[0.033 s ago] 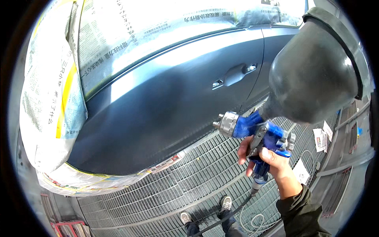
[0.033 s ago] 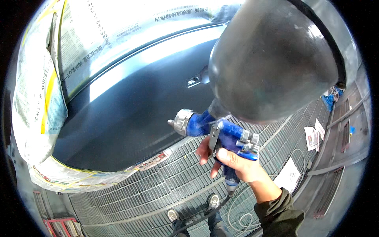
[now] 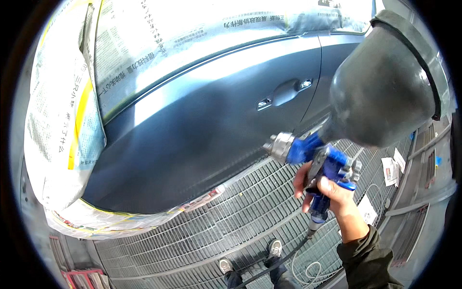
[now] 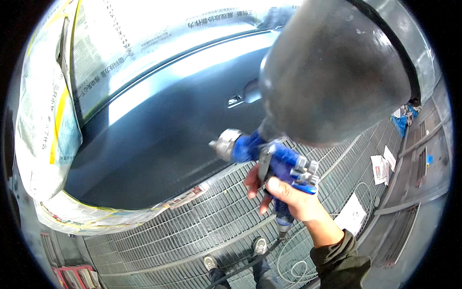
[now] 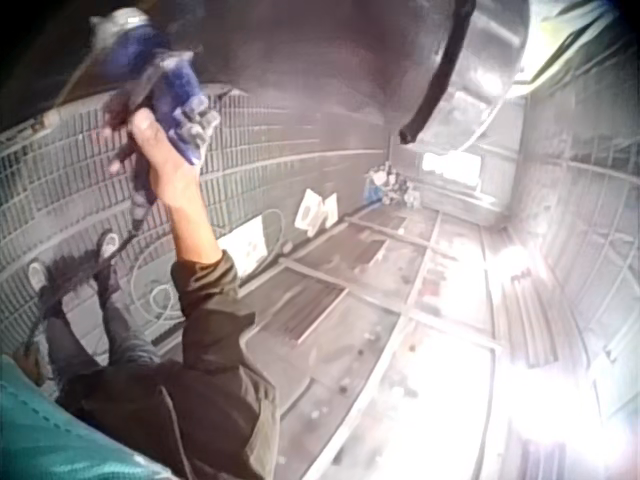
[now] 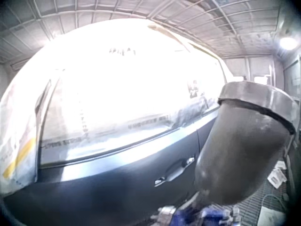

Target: The person wipes the rear quarter panel and door of a blue car with a white cloth, then uses a spray gun to apply a coat of paint. The surrounding areas are masked with newspaper and tape.

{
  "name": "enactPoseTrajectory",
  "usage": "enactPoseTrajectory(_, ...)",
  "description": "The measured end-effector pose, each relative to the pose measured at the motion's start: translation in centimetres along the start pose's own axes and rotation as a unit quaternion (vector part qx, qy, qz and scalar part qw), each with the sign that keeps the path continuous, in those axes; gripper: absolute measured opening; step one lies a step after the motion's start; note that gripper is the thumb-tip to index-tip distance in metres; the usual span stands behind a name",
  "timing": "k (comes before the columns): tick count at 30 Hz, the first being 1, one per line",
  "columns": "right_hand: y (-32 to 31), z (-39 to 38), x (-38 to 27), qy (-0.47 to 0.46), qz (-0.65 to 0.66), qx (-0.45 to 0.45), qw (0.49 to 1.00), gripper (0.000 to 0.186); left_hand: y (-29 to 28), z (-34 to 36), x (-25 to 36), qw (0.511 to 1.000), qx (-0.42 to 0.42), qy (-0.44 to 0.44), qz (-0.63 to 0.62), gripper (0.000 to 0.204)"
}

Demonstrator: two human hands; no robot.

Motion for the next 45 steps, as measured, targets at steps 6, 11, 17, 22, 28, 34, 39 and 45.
enactPoseTrajectory(6, -8.6, -1.0, -5.3, -0.152, -0.166, 0.217, 0.950, 0.028, -1.1, 0.5, 6.9, 0.993, 0.080, 0.075, 0.047, 0.015)
enactPoseTrajectory(11, -10.1, -0.8, -7.1, -0.185, -0.217, 0.250, 0.925, 0.026, -1.6, 2.5, 8.6, 0.995, 0.087, 0.000, -0.058, 0.017)
enactPoseTrajectory(17, -1.8, -0.1, -4.0, 0.010, -0.018, -0.069, 0.997, 0.040, 1.6, 1.1, 2.4, 0.861, -0.091, -0.389, -0.314, 0.023)
enactPoseTrajectory(22, 0.9, 1.3, -4.0, 0.085, 0.029, -0.102, 0.991, 0.051, -0.7, 2.4, 4.0, 0.979, -0.012, -0.163, -0.119, 0.017)
enactPoseTrajectory(28, -7.5, 1.5, -8.5, -0.137, -0.154, 0.207, 0.956, 0.035, -0.8, 4.2, 5.0, 0.995, -0.035, -0.073, -0.055, 0.025)
enactPoseTrajectory(34, -14.9, -3.1, -7.6, -0.192, -0.176, 0.335, 0.905, 0.029, 0.5, 5.3, 4.9, 0.994, -0.067, -0.090, 0.000, 0.032)
enactPoseTrajectory(39, -14.5, -6.1, -1.9, -0.101, -0.127, 0.274, 0.948, 0.048, 5.3, 3.0, -1.4, 0.990, -0.093, -0.061, 0.089, 0.038)
enactPoseTrajectory(45, -13.4, -7.3, 2.1, -0.012, -0.087, 0.160, 0.983, 0.073, 4.2, 1.9, 0.8, 0.984, -0.143, -0.092, 0.049, 0.035)
Point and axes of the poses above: each hand's wrist, its own z-axis towards the middle knuckle, its own y-axis out of the palm, x = y × z, the point moved 7 cm from there along z, towards the middle knuckle, and after that the axes turned 6 degrees about -y, right-handed, at the moved point
